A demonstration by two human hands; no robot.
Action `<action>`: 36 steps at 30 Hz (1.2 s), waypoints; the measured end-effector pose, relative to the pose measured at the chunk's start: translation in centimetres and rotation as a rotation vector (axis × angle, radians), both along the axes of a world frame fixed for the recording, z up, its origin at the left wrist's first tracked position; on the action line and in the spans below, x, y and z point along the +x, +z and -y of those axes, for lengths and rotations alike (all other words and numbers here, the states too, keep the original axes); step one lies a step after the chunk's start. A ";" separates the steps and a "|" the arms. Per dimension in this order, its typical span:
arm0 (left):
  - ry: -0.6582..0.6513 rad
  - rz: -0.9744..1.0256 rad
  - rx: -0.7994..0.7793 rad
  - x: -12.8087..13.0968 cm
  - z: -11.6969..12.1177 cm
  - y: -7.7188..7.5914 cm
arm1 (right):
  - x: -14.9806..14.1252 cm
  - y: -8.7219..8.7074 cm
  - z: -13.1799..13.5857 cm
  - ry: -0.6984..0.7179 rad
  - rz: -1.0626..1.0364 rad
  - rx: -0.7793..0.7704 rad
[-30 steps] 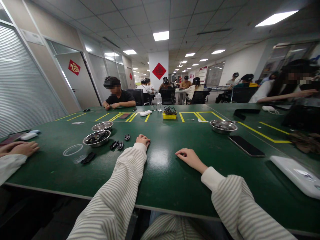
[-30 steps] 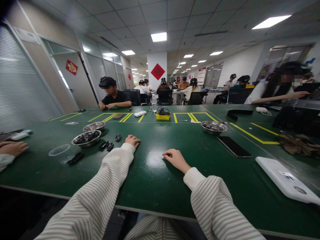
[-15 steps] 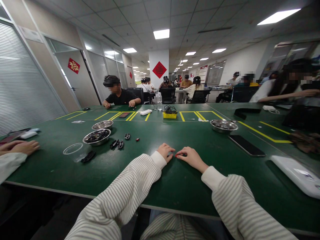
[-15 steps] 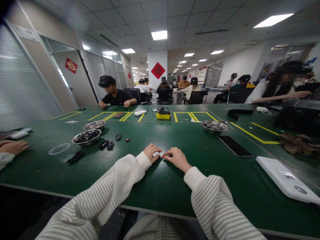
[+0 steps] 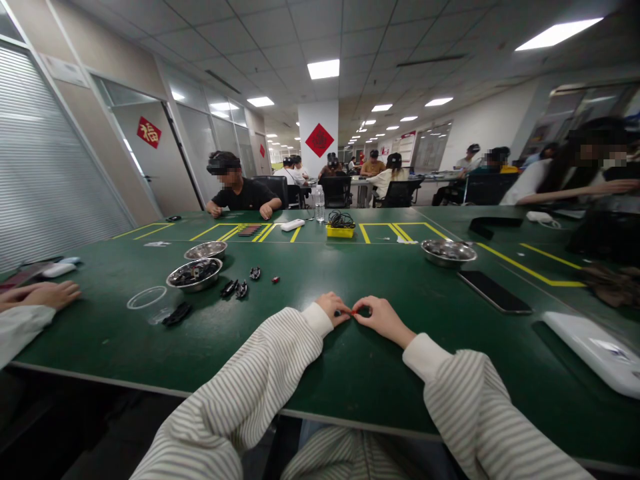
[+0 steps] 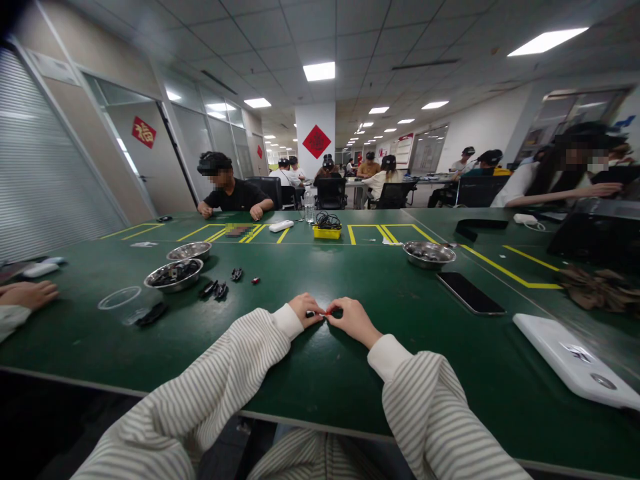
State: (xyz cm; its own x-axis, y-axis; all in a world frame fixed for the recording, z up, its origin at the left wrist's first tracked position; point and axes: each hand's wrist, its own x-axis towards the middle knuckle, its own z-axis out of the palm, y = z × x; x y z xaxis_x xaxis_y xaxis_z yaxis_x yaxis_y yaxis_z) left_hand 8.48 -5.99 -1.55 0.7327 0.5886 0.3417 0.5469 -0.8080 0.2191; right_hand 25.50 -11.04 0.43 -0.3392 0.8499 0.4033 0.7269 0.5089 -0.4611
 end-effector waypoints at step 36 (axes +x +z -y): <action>0.350 -0.025 -0.045 -2.4 -1.8 0.1 | 0.1 -0.3 -0.5 -0.020 -0.161 -0.090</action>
